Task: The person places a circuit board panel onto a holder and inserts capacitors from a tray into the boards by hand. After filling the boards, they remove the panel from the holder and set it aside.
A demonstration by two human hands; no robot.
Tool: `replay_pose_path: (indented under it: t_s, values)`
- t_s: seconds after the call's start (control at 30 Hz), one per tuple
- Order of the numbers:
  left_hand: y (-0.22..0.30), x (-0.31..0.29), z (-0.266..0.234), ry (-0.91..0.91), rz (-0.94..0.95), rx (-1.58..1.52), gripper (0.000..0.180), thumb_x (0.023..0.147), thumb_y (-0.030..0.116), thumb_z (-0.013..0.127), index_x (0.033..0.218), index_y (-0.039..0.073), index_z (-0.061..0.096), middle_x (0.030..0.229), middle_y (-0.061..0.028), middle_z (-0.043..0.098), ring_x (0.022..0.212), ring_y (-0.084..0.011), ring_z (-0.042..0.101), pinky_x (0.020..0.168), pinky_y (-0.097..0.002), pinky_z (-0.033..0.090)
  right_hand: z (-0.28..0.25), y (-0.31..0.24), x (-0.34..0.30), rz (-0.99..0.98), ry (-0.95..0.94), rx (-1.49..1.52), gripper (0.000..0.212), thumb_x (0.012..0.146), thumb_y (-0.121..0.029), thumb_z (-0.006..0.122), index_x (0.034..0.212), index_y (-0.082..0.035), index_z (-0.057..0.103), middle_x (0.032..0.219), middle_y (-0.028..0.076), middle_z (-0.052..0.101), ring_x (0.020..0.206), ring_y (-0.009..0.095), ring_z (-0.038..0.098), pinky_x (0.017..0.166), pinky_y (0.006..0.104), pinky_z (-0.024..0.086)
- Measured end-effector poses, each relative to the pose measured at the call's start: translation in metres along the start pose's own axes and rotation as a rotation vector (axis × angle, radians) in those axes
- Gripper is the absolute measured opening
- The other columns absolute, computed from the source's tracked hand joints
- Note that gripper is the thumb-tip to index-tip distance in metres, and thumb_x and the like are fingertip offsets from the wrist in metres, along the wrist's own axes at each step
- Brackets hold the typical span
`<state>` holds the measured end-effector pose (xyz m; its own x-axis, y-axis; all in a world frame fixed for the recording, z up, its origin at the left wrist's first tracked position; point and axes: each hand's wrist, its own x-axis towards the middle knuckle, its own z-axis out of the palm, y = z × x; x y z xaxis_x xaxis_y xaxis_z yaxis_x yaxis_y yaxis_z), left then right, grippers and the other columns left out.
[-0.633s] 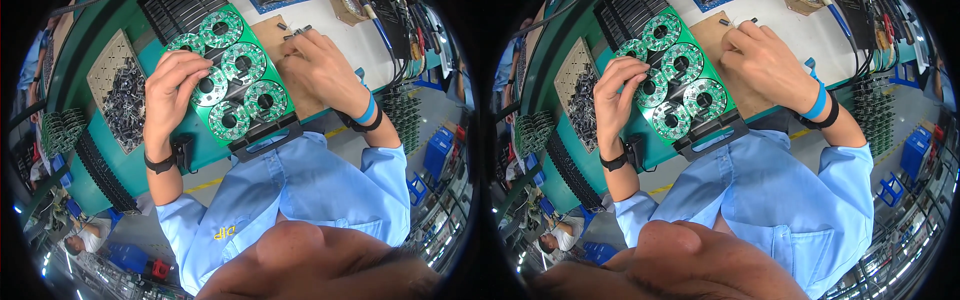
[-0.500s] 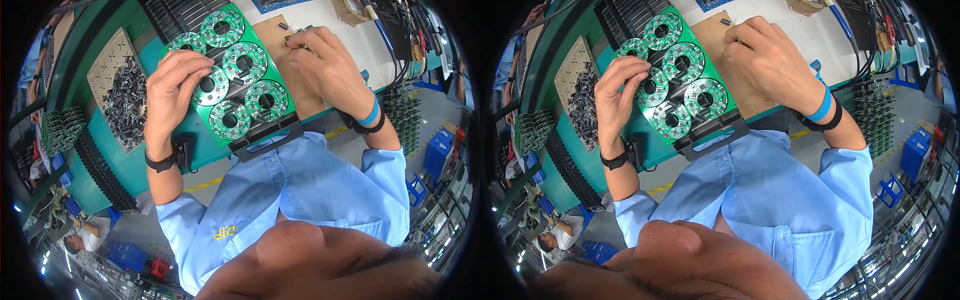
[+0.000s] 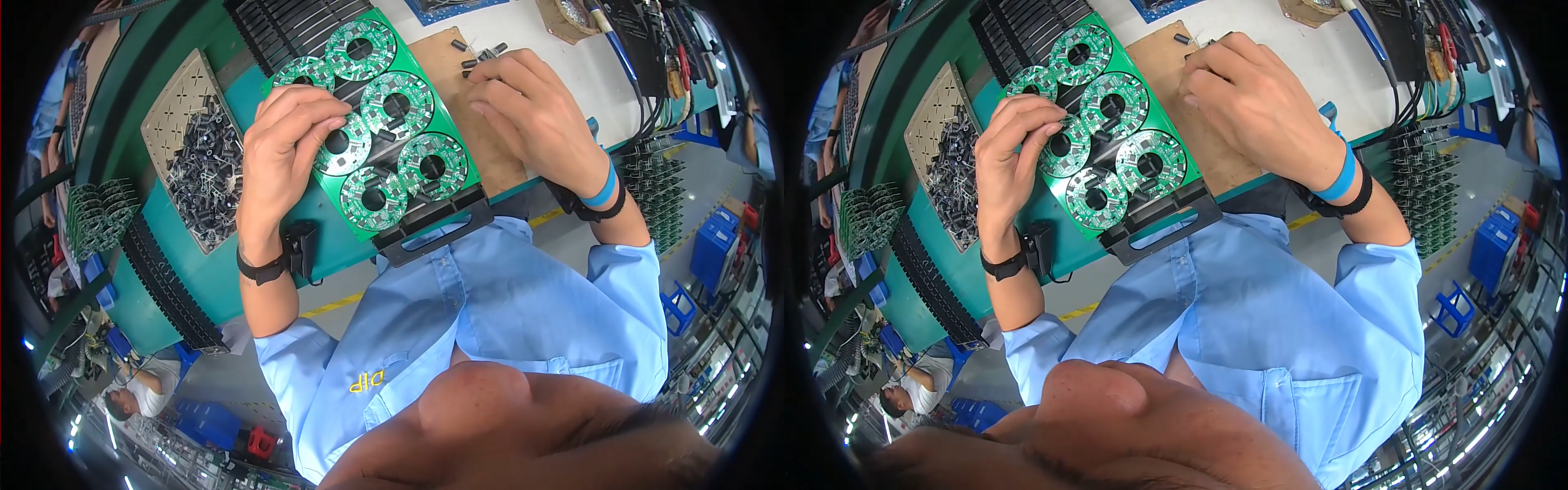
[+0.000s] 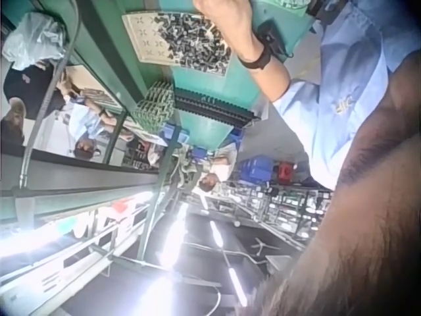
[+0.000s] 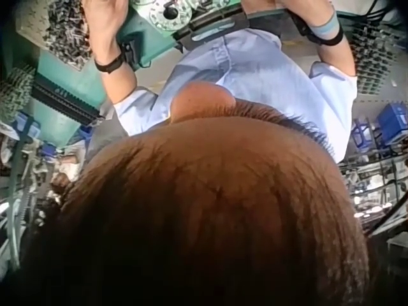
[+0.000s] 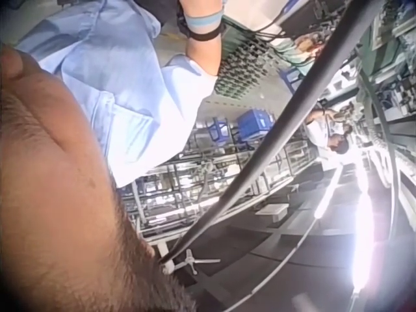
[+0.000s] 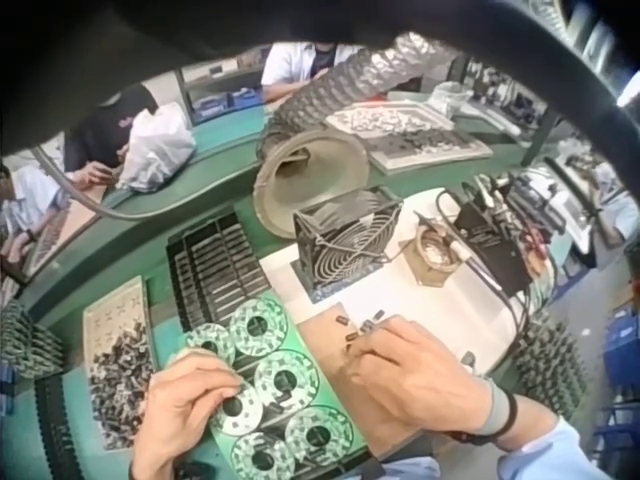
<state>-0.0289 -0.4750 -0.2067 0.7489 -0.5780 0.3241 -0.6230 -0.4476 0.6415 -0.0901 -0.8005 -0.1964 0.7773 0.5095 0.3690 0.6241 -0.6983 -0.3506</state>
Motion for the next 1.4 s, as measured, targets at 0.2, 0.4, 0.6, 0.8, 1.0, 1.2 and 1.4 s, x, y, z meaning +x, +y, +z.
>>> replay_pose_path:
  t_s: [0.2,0.4,0.6,0.8,1.0,1.2,1.4]
  values:
    - [0.0,0.001,0.0,-0.037,0.018,0.034,0.016,0.087,0.006,0.079,0.104,0.007,0.079,0.103,-0.0052,0.075,0.102,-0.0262,0.067,0.091,-0.0387,0.051,0.0,-0.002,0.002,0.003,-0.003,0.015,0.021,0.084,0.001,0.075,0.104,-0.002,0.069,0.113,0.012,0.067,0.102,0.034,0.062,0.086,0.0424,0.054]
    - [-0.001,0.0,0.0,-0.061,0.001,0.054,0.015,0.089,0.01,0.078,0.104,0.007,0.078,0.104,-0.0041,0.074,0.106,-0.0264,0.065,0.094,-0.0393,0.049,0.001,-0.003,0.004,0.009,0.01,0.022,0.021,0.085,0.001,0.075,0.105,-0.002,0.069,0.111,0.011,0.067,0.102,0.034,0.063,0.086,0.0421,0.054]
    - [-0.001,0.001,0.003,-0.056,0.017,0.069,0.015,0.089,0.01,0.079,0.103,0.008,0.078,0.105,-0.0033,0.073,0.105,-0.0259,0.064,0.094,-0.0392,0.048,-0.001,-0.004,0.007,0.006,0.003,0.018,0.021,0.086,0.001,0.074,0.106,-0.002,0.069,0.113,0.012,0.066,0.101,0.034,0.064,0.086,0.0418,0.055]
    - [0.002,-0.003,0.003,-0.052,0.049,0.116,0.019,0.087,0.007,0.081,0.106,0.009,0.08,0.109,-0.002,0.072,0.106,-0.0261,0.064,0.093,-0.0393,0.048,-0.005,-0.011,0.011,0.071,0.021,0.186,0.019,0.09,0.003,0.072,0.108,0.0,0.068,0.118,0.015,0.064,0.1,0.032,0.066,0.084,0.0389,0.056]
    - [0.01,-0.001,0.002,-0.032,0.1,0.168,0.022,0.086,0.006,0.081,0.108,0.009,0.08,0.111,-0.0019,0.073,0.107,-0.0261,0.065,0.093,-0.0389,0.048,-0.01,-0.012,0.025,0.002,0.069,0.213,0.018,0.092,0.004,0.071,0.109,0.0,0.068,0.118,0.015,0.066,0.095,0.029,0.068,0.08,0.0365,0.056]
    - [0.003,-0.003,0.008,0.041,0.081,0.09,0.019,0.086,0.006,0.081,0.104,0.008,0.078,0.109,-0.002,0.074,0.108,-0.0264,0.065,0.092,-0.0393,0.049,-0.011,-0.018,0.036,0.046,0.061,0.275,0.019,0.092,0.001,0.075,0.111,0.0,0.071,0.103,0.012,0.071,0.088,0.028,0.069,0.076,0.0354,0.057]
    - [0.005,-0.003,0.015,0.074,0.079,0.107,0.016,0.085,0.004,0.081,0.099,0.007,0.076,0.106,-0.0017,0.074,0.107,-0.0259,0.065,0.091,-0.0391,0.049,-0.005,-0.014,0.059,-0.074,0.051,0.269,0.019,0.09,-0.002,0.078,0.108,-0.001,0.073,0.098,0.011,0.073,0.088,0.029,0.071,0.075,0.0349,0.057]
